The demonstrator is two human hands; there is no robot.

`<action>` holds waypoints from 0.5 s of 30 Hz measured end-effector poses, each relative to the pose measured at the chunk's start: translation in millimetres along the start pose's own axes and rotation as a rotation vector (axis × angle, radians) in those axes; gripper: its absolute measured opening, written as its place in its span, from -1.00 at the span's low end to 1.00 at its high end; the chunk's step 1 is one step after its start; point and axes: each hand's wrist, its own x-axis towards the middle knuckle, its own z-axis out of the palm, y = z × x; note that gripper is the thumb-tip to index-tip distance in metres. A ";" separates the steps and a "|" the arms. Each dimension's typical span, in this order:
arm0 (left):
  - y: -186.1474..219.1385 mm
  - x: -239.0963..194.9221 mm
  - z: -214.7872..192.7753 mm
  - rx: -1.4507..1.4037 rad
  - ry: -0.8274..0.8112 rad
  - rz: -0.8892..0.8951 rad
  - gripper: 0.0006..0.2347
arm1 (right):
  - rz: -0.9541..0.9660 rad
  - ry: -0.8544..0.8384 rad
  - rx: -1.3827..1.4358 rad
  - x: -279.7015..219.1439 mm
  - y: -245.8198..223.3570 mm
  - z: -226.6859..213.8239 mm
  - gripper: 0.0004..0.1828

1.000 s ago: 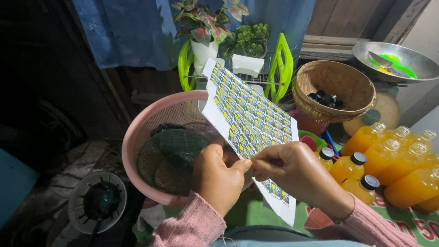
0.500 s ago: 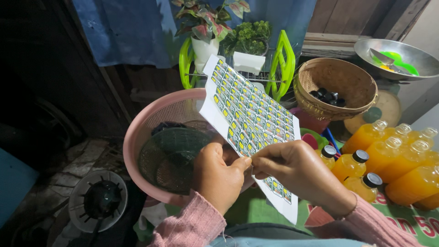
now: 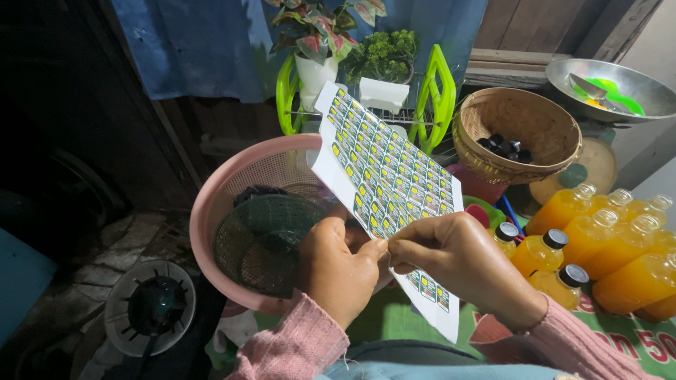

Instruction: The person caps bottles filled with orange liquid, then peels a label from a sheet and applies it to a bottle. The person repeats this process for several bottles, placing each labeled bottle back on the table.

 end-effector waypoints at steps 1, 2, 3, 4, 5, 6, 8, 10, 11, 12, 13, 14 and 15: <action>0.1 0.1 0.2 -0.007 0.001 -0.004 -0.87 | -0.003 -0.007 0.020 0.8 1.1 0.6 -0.75; 0.2 0.3 0.4 -0.014 0.002 -0.008 -0.87 | -0.005 -0.014 0.041 1.7 2.0 1.2 -0.75; 0.4 0.5 0.4 -0.021 0.003 -0.012 -0.86 | -0.007 -0.021 0.061 2.2 2.8 1.5 -0.75; 0.6 0.8 -0.1 -0.010 -0.004 -0.032 -0.87 | -0.001 -0.030 0.077 2.4 3.2 1.1 -0.75; 0.9 1.0 -0.8 0.001 -0.011 -0.052 -0.88 | 0.005 -0.039 0.093 2.5 3.2 0.2 -0.75; 1.3 1.1 -1.3 0.012 -0.018 -0.072 -0.88 | 0.011 -0.047 0.109 2.5 2.9 -0.7 -0.75; 2.8 0.9 -0.7 0.028 -0.010 -0.101 -0.87 | 0.030 -0.043 0.044 2.9 1.4 -1.9 -0.73; 3.9 0.8 -0.9 0.039 -0.009 -0.091 -0.86 | 0.029 -0.042 -0.010 3.0 -0.5 -2.9 -0.72; 4.1 0.9 -1.7 0.041 -0.011 -0.068 -0.85 | 0.019 -0.043 -0.031 2.9 -1.5 -3.6 -0.72; 4.4 0.9 -2.1 0.044 -0.012 -0.044 -0.84 | 0.009 -0.045 -0.052 2.7 -2.6 -3.9 -0.72; 4.8 1.1 -2.0 0.033 -0.007 -0.034 -0.83 | -0.002 -0.050 -0.046 2.6 -3.8 -3.6 -0.72; 5.3 1.3 -1.5 0.023 -0.002 -0.025 -0.83 | -0.013 -0.055 -0.041 2.5 -5.1 -3.2 -0.72; 5.9 1.2 -1.3 0.012 0.003 -0.015 -0.82 | -0.024 -0.060 -0.035 2.1 -6.4 -2.9 -0.72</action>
